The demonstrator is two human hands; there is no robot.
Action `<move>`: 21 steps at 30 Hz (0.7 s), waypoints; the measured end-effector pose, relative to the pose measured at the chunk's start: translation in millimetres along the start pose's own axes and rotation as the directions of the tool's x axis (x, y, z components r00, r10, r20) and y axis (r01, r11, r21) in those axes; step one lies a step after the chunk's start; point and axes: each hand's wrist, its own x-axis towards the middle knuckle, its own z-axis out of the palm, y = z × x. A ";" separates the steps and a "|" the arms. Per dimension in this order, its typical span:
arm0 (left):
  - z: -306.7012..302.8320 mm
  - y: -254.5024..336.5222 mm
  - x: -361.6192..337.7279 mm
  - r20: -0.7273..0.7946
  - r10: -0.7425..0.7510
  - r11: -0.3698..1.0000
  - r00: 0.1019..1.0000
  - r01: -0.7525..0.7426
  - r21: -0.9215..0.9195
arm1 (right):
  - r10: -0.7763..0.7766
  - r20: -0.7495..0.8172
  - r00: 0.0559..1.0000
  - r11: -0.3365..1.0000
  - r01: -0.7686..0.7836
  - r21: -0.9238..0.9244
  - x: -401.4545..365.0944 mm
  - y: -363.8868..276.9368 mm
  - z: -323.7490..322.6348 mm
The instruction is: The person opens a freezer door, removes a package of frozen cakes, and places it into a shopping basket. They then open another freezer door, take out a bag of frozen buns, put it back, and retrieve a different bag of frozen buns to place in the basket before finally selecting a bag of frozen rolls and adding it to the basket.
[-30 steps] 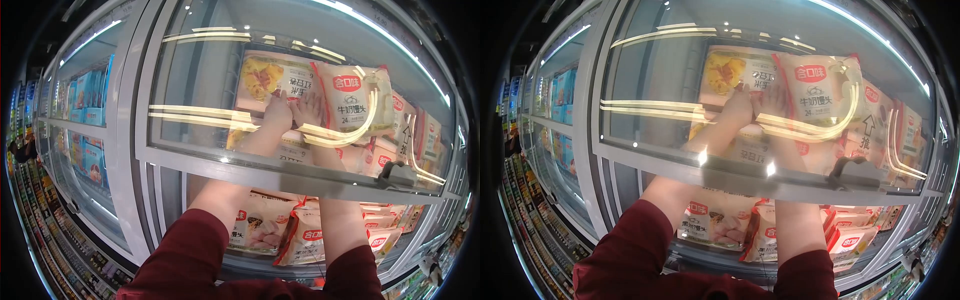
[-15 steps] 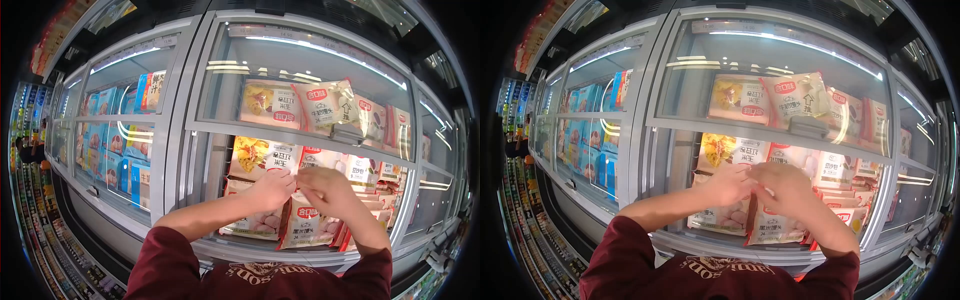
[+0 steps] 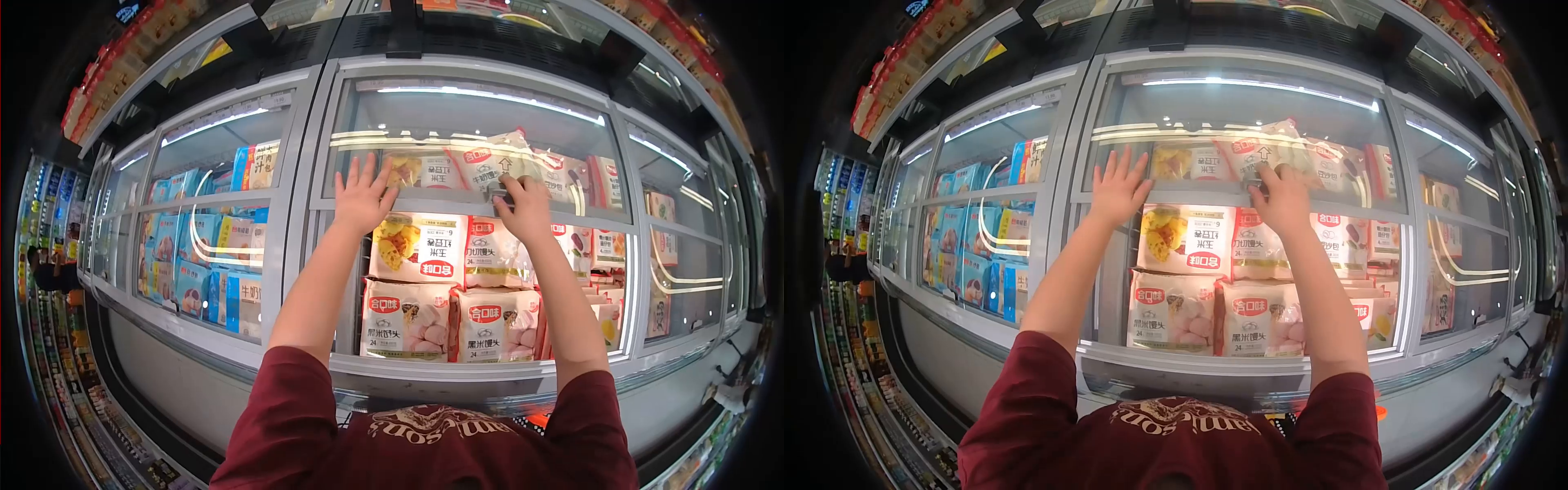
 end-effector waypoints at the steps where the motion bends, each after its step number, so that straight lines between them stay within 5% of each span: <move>1: -1.5 1.6 -6.0 0.014 -0.006 1.000 1.000 0.006 -0.005 | 0.010 -0.019 1.000 1.000 -0.010 0.003 -4.8 -2.8 -1.7; 13: -39.9 26.4 -143.0 0.364 -0.031 0.997 0.931 0.055 -0.056 | -0.003 -0.014 1.000 1.000 0.003 0.016 -142.8 -56.7 -35.2; 21: -53.1 44.9 -227.5 0.394 -0.041 0.993 0.918 0.082 -0.087 | 0.031 0.039 0.999 0.999 -0.031 -0.013 -223.4 -89.3 -57.5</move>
